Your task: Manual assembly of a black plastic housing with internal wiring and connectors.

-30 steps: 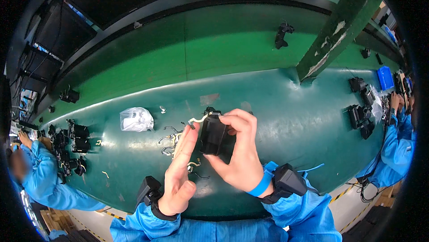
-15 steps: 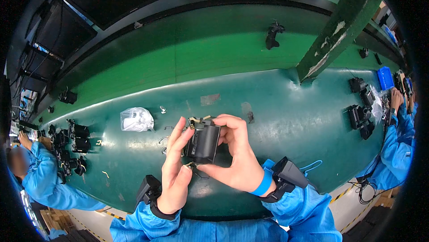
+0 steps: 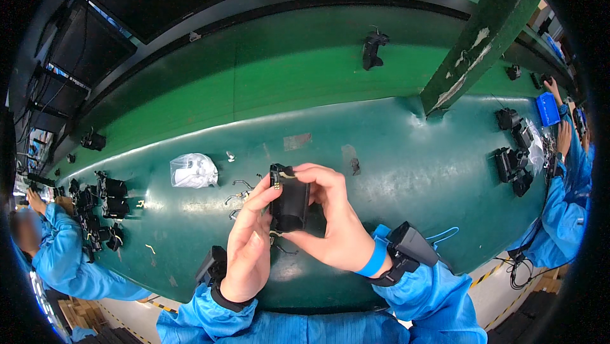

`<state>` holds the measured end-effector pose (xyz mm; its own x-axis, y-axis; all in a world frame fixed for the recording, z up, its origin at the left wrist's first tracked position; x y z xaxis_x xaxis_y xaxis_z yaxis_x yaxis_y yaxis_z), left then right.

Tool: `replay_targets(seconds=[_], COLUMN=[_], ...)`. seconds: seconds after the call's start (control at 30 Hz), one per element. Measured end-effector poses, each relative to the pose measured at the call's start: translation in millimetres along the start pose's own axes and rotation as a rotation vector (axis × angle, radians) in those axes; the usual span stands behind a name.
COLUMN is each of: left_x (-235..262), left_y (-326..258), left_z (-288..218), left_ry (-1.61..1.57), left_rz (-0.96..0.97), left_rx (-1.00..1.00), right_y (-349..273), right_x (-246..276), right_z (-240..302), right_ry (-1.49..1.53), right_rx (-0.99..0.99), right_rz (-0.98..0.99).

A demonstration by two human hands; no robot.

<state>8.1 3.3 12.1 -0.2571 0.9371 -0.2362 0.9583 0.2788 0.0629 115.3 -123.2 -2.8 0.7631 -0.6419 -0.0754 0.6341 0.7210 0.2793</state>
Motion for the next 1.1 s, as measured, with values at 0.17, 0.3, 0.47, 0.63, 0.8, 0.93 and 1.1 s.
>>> replay_targets(seconds=[0.17,0.3,0.47,0.63,0.8,0.93,1.1], left_x=[-7,-7,-7,-6,-9,-12,-8], left_y=[0,0,1,2,2,0,2], left_z=[7,11,5,7,7,5,1], left_ry=[-0.111,-0.134,-0.050,0.148,0.158,0.320,0.782], left_rz=[-0.052,-0.166,-0.182,-0.083,-0.061,-0.148,-0.086], left_rx=[-0.018,0.025,0.021,-0.083,-0.088,-0.104,-0.272], right_y=[0,4,11,10,9,9,11], right_x=[1,1,17,25,28,31,40], right_z=[8,23,40,36,36,37,36], right_ry=[-0.378,-0.383,-0.333,-0.169,-0.113,0.074,0.336], right_rx=[0.144,0.147,0.098,-0.167,-0.249,-0.378,-0.606], right_rz=[0.057,0.196,0.097,0.030,0.003,-0.031,0.127])
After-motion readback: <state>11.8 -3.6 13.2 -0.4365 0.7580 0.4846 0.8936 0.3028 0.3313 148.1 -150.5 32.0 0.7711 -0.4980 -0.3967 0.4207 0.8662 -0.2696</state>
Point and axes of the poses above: each hand's wrist, its own y-axis towards the middle knuckle, its own x-axis out of the back of the hand, z = x × y, the point moved 1 cm from there along y, towards the middle knuckle, and after that the axes turned 2 degrees about y, right-handed, at the moved point
